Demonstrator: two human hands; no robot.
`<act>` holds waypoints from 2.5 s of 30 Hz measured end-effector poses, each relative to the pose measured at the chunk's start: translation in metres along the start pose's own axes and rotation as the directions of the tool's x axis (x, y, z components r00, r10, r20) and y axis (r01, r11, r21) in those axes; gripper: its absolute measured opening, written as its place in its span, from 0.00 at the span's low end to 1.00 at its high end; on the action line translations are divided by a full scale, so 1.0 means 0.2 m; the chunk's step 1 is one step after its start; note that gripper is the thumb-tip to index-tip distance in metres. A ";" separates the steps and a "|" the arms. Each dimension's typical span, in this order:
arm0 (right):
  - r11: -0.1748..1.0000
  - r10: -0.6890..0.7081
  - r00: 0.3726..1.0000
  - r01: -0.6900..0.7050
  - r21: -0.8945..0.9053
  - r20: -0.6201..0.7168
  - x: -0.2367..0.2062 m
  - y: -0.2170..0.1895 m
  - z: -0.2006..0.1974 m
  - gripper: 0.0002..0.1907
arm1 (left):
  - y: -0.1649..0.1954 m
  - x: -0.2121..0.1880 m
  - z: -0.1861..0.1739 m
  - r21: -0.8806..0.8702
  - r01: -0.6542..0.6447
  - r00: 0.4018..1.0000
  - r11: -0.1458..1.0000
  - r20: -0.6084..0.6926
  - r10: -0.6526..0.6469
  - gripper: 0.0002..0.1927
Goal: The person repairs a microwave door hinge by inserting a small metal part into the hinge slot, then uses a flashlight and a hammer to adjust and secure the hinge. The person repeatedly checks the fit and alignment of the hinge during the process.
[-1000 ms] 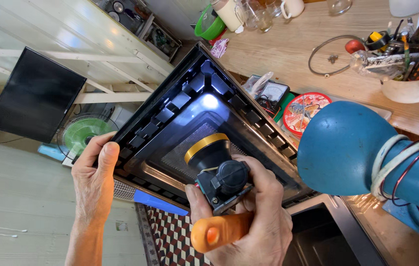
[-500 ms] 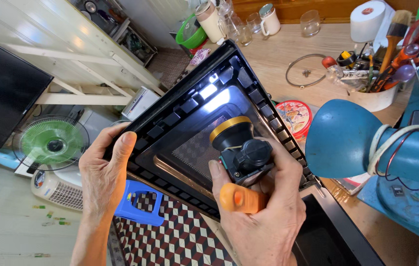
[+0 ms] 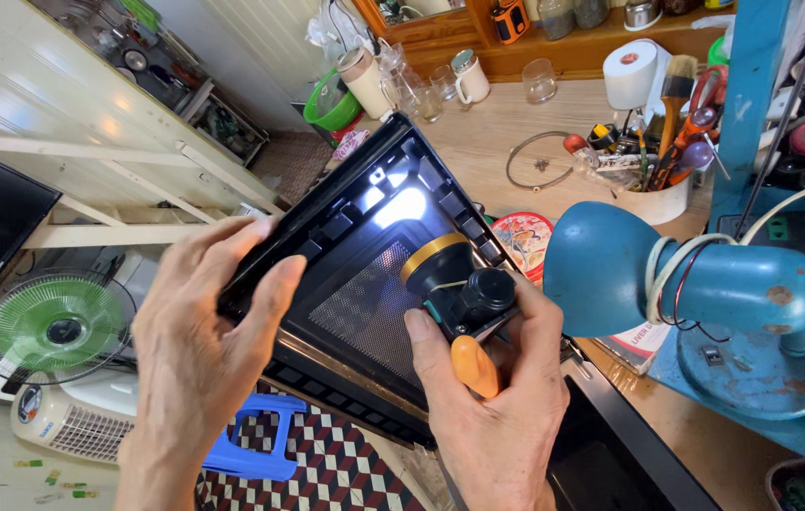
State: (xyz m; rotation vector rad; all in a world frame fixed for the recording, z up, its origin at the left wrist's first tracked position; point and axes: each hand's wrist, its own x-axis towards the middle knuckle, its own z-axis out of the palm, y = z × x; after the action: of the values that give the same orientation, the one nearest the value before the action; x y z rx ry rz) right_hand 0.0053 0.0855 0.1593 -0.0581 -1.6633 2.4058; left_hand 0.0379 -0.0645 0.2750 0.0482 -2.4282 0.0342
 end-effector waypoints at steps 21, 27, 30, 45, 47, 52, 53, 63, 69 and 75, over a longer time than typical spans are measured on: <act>0.974 0.094 0.953 -0.147 0.170 0.289 0.03 0.03 -0.02 0.35 | 0.07 0.08 0.12 -0.105 0.057 0.990 0.993 0.132 -0.043 0.26; 0.994 0.101 0.966 -0.108 0.017 0.236 0.01 0.03 -0.07 0.37 | 0.18 0.00 0.06 -0.030 0.109 0.987 0.994 0.119 -0.105 0.28; 0.981 0.194 0.954 -0.190 -0.038 0.228 0.00 0.02 -0.11 0.39 | 0.20 -0.01 0.05 0.029 0.052 0.995 0.998 0.089 -0.054 0.29; 0.978 -0.062 0.993 0.041 -0.207 -0.097 0.09 -0.09 -0.22 0.34 | 0.21 0.11 0.13 0.016 -0.121 0.993 0.993 0.014 0.121 0.27; 0.978 -0.062 0.994 0.043 -0.205 -0.090 0.08 -0.12 -0.22 0.34 | 0.20 0.12 0.14 0.013 -0.163 0.987 0.987 0.000 0.163 0.26; 0.896 -0.068 0.994 0.025 -0.444 -0.080 0.04 -0.18 -0.24 0.34 | 0.19 0.18 0.18 -0.031 -0.153 0.988 0.988 -0.005 0.153 0.27; 0.875 -0.094 0.993 0.049 -0.481 -0.071 0.03 -0.18 -0.24 0.35 | 0.19 0.18 0.19 -0.025 -0.167 0.986 0.986 -0.019 0.167 0.27; 0.831 -0.263 0.962 0.184 -0.525 -0.079 -0.01 -0.19 -0.22 0.35 | 0.19 0.19 0.23 -0.029 -0.220 0.975 0.975 -0.050 0.218 0.28; 0.864 -0.258 0.965 0.211 -0.458 -0.042 -0.04 -0.10 -0.17 0.37 | 0.17 0.18 0.22 0.013 -0.270 0.960 0.963 -0.069 0.270 0.24; 0.827 -0.350 0.936 0.324 -0.458 0.032 -0.05 -0.05 -0.13 0.36 | 0.13 0.16 0.22 -0.009 -0.178 0.984 0.984 -0.014 0.178 0.18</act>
State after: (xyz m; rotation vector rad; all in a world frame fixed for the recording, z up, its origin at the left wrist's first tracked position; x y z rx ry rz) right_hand 0.0206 0.1107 0.1581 0.0911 -1.9870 1.7054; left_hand -0.0159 -0.0405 0.2625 -0.1731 -2.4122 0.1027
